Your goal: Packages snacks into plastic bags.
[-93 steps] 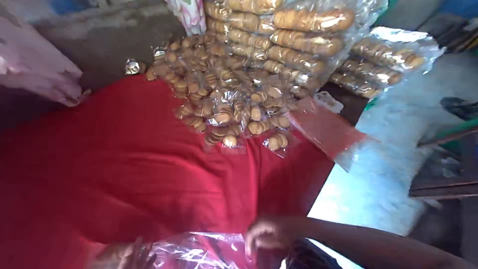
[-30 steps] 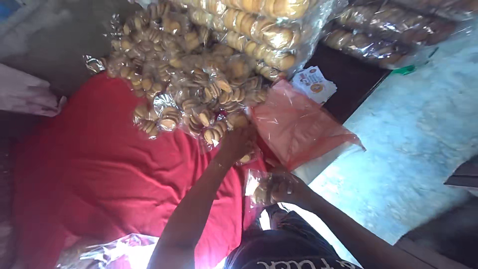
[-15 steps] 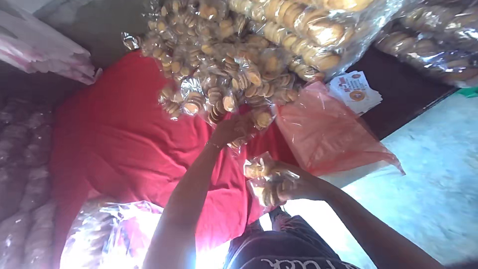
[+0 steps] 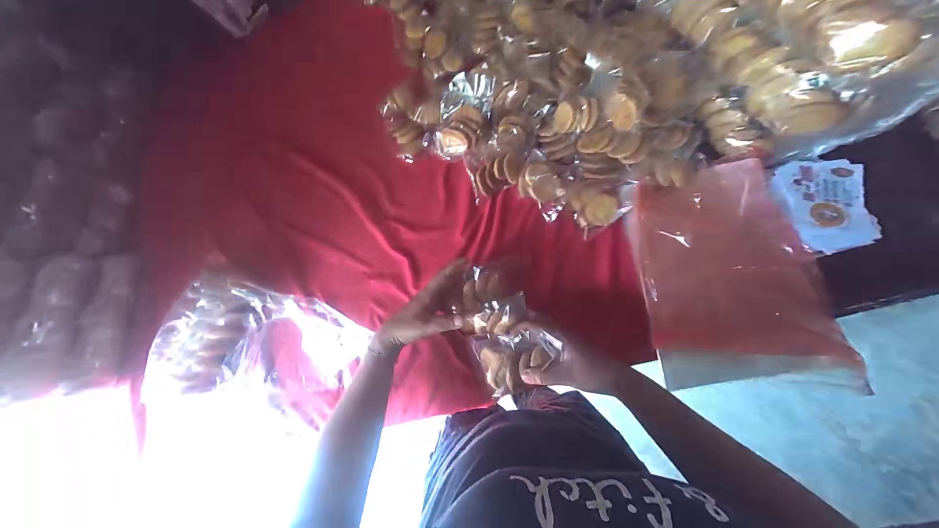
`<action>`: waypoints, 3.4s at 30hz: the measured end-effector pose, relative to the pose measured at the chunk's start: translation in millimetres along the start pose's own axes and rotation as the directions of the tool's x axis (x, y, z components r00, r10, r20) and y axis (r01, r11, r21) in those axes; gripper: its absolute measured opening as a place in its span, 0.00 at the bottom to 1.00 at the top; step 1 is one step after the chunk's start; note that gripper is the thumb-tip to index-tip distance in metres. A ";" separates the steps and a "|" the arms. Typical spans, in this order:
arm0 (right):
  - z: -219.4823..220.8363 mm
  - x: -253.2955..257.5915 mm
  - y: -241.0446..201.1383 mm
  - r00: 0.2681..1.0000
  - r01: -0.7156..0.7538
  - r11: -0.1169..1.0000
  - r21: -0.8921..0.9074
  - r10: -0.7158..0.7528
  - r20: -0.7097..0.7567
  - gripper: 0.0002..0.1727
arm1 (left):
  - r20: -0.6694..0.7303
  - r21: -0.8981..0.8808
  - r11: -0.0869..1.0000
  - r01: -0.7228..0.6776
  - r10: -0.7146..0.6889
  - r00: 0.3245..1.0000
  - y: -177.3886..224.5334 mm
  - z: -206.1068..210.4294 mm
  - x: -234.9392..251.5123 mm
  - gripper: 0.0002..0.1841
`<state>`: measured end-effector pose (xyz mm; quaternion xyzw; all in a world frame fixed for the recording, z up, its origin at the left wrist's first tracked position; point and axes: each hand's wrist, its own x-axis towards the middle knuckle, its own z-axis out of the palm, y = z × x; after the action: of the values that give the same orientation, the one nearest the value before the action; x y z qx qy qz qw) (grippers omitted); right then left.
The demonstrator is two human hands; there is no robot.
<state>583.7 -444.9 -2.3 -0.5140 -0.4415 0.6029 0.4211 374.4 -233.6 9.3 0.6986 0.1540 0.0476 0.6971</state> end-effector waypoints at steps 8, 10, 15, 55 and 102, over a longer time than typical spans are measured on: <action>-18.3 -28.3 -14.6 1.000 0.022 0.934 -0.358 -0.014 0.026 0.34 | 0.035 0.532 0.834 -0.148 0.153 0.988 -3.6 54.1 13.3 0.54; -26.1 -42.0 -15.2 0.998 0.059 0.893 -0.446 -0.068 -0.004 0.31 | 0.047 0.503 0.847 -0.170 0.170 0.984 -8.9 57.0 15.3 0.49; -37.9 -51.7 -5.4 0.991 0.128 0.909 -0.396 -0.136 0.007 0.31 | 0.124 0.467 0.867 -0.172 0.128 0.984 -11.5 65.9 20.5 0.46; 13.9 -37.3 17.6 0.947 0.321 0.947 0.012 -0.321 0.008 0.43 | -0.363 0.124 0.985 0.122 -0.069 0.929 64.9 151.9 -63.1 0.34; 293.1 257.4 -70.1 0.995 0.065 0.585 -0.808 -0.102 0.006 0.33 | -0.629 0.760 0.448 0.471 0.327 0.705 -64.3 -145.4 -265.3 0.26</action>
<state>266.6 -208.6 25.6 -0.6400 -0.6814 0.3062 0.1794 72.5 -170.1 -11.5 0.8708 0.4407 0.1890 0.1082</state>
